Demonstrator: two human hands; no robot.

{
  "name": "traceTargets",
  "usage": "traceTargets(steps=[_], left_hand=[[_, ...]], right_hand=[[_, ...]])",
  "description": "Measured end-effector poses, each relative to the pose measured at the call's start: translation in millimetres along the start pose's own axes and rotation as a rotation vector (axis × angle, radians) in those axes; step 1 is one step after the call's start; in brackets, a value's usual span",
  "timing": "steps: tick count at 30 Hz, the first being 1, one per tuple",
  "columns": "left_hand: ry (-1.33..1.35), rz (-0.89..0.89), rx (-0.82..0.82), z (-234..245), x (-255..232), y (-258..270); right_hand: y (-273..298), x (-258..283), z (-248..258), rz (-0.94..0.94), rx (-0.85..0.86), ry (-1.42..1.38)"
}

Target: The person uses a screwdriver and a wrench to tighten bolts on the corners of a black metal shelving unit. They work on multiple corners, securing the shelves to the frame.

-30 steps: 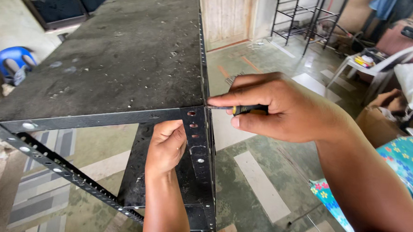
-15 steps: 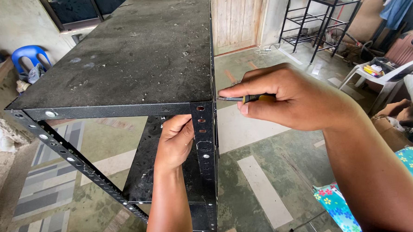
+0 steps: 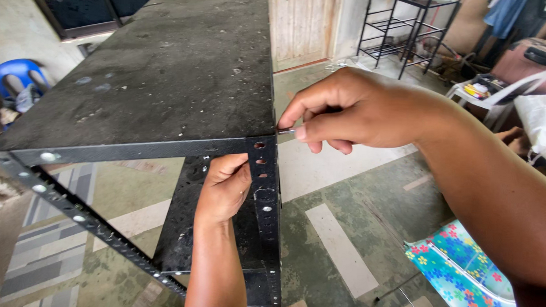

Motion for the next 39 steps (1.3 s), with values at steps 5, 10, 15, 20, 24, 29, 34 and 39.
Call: traceTargets(steps=[5,10,15,20,24,29,34,39], left_hand=[[-0.117,0.032,-0.02,-5.2,4.3,1.7],[-0.256,0.008,-0.06,-9.4,2.7,1.7],[-0.249,-0.123,-0.155,-21.8,12.2,-2.6],[-0.237,-0.074,-0.236,-22.0,17.1,-9.1],[-0.22,-0.113,-0.287,-26.4,23.7,-16.0],[-0.325,-0.277,-0.23,-28.9,25.0,-26.3],[0.135,-0.228,-0.339,-30.8,24.8,-45.0],[-0.637,-0.441,-0.201,-26.4,11.7,-54.2]], right_hand=[[2.5,9.8,-6.3,-0.015,-0.026,0.314],[-1.4,10.1,-6.8,0.085,-0.052,0.355],[2.2,6.4,-18.0,0.099,-0.173,0.484],[1.1,6.4,-19.3,0.127,-0.187,0.463],[0.2,7.6,-20.7,0.086,-0.204,0.455],[2.6,10.7,-19.5,0.125,-0.219,0.521],[0.9,16.1,-19.9,0.16,-0.278,0.628],[5.9,4.0,-26.3,0.302,-0.384,0.922]])
Point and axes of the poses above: each hand's wrist, its own y-axis away from the middle knuckle, its own z-axis out of the back of the hand, x = y × z, the point moved 1 cm from there along -y, towards the middle knuckle, and after that the axes turned 6 degrees about x, right-handed, at the moved point
